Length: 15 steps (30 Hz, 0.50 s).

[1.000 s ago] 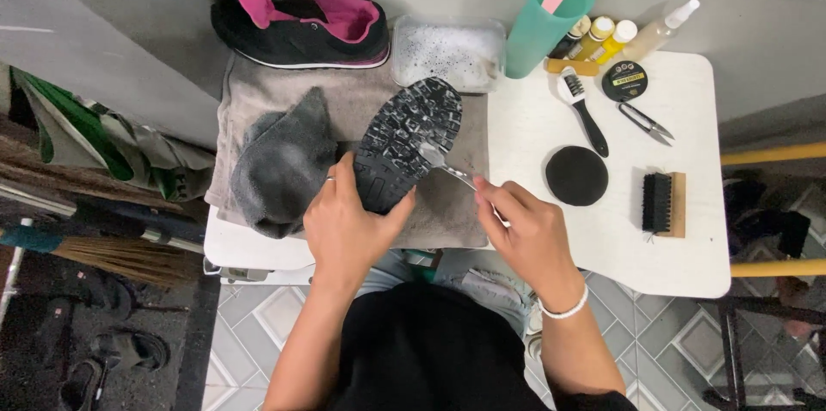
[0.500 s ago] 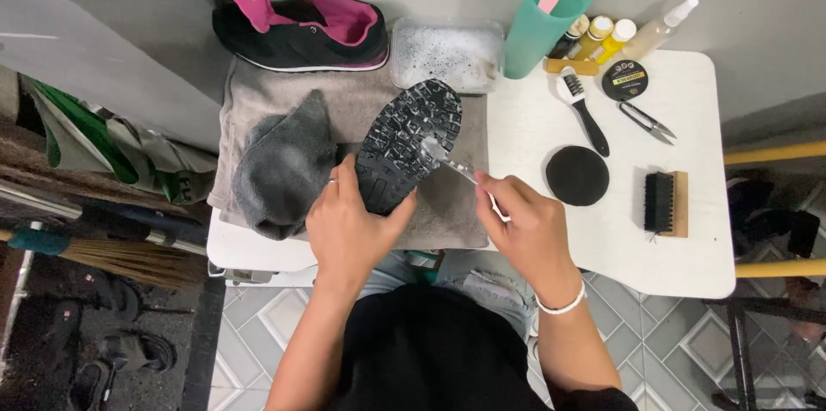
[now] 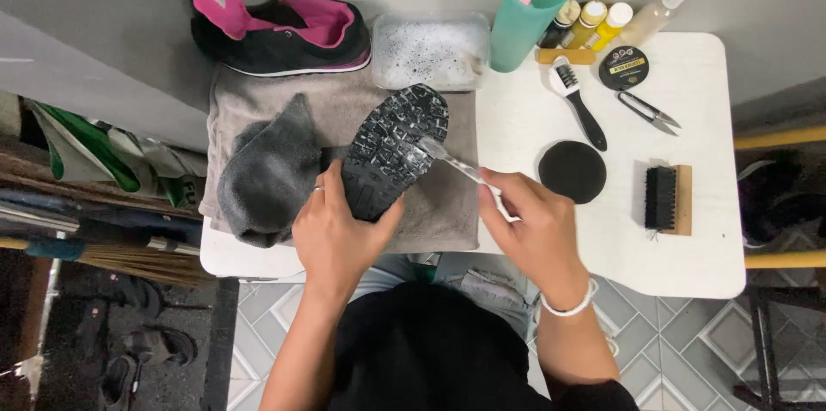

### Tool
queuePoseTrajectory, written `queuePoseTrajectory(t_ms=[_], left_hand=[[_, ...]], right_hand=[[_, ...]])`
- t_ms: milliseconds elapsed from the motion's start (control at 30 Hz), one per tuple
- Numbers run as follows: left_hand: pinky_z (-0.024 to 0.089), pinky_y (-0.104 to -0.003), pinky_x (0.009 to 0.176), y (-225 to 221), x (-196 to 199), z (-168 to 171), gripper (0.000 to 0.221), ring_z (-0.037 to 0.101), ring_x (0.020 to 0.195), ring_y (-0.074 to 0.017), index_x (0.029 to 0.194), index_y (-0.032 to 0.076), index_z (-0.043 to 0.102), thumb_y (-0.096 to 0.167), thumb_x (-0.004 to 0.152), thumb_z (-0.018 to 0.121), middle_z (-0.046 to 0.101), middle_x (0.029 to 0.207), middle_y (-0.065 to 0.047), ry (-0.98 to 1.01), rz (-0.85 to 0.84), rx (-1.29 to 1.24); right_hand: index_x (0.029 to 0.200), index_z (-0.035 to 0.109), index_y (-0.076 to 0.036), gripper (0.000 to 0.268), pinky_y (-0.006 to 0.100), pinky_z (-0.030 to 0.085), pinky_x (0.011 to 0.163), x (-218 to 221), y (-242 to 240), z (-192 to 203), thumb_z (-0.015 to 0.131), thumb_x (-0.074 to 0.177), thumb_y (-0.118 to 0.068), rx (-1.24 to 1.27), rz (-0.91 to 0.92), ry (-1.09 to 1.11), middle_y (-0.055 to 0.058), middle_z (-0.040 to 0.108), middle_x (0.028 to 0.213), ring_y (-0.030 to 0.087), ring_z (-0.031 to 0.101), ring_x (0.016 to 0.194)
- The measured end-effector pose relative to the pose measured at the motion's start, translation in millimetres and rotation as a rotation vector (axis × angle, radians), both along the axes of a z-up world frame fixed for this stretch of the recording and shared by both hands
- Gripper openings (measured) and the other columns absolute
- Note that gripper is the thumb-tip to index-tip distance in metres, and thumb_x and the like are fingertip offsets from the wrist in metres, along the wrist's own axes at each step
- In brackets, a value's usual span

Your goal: Scrubbing the sole of a shoe with a small brush and cleaning solution on a repair bench.

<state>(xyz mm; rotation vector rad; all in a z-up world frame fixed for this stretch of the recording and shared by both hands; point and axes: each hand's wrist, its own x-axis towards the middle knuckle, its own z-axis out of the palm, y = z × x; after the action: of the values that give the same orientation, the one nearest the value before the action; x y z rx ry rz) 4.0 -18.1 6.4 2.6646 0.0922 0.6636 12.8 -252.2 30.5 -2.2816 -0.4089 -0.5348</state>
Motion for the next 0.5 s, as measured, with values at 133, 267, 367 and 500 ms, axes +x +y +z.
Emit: queuePoseTrajectory(t_ms=[133,267,367,500], left_hand=[[0.060,-0.041,0.072,-5,2,-3,0.087,0.075,0.078,-0.0376,0.121,-0.005,0.069,0.056,0.064,0.090,0.074,0.092,-0.025,-0.005,0.025,0.046],[0.059,-0.046,0.070,-4,4,-4,0.087,0.074,0.076,-0.0411,0.121,-0.005,0.068,0.053,0.060,0.091,0.073,0.089,-0.026,0.021,0.040,0.008],[0.058,-0.048,0.071,-5,6,0,0.089,0.074,0.078,-0.0435,0.122,-0.006,0.068,0.051,0.059,0.093,0.073,0.090,-0.027,0.031,0.045,-0.025],[0.058,-0.048,0.075,-3,7,-4,0.091,0.074,0.082,-0.0432,0.124,-0.006,0.067,0.050,0.057,0.094,0.073,0.092,-0.027,0.035,0.076,-0.033]], right_hand=[[0.087,0.075,-0.011,0.003,0.030,0.050,0.044,1,9,0,0.077,0.089,-0.011,-0.045,0.062,0.027,0.006,0.057,0.047,0.022,0.062,0.045],[0.092,0.078,-0.010,0.008,0.030,0.049,0.044,4,-2,-12,0.076,0.086,-0.005,0.143,0.099,0.138,0.006,0.053,0.044,0.021,0.056,0.040],[0.100,0.078,-0.007,0.014,0.030,0.047,0.044,10,-15,-25,0.072,0.088,-0.002,0.251,0.026,0.147,0.007,0.053,0.045,0.020,0.053,0.041],[0.110,0.073,-0.001,0.016,0.034,0.045,0.046,27,-25,-25,0.062,0.098,-0.003,0.315,-0.065,0.186,0.013,0.055,0.049,0.022,0.052,0.044]])
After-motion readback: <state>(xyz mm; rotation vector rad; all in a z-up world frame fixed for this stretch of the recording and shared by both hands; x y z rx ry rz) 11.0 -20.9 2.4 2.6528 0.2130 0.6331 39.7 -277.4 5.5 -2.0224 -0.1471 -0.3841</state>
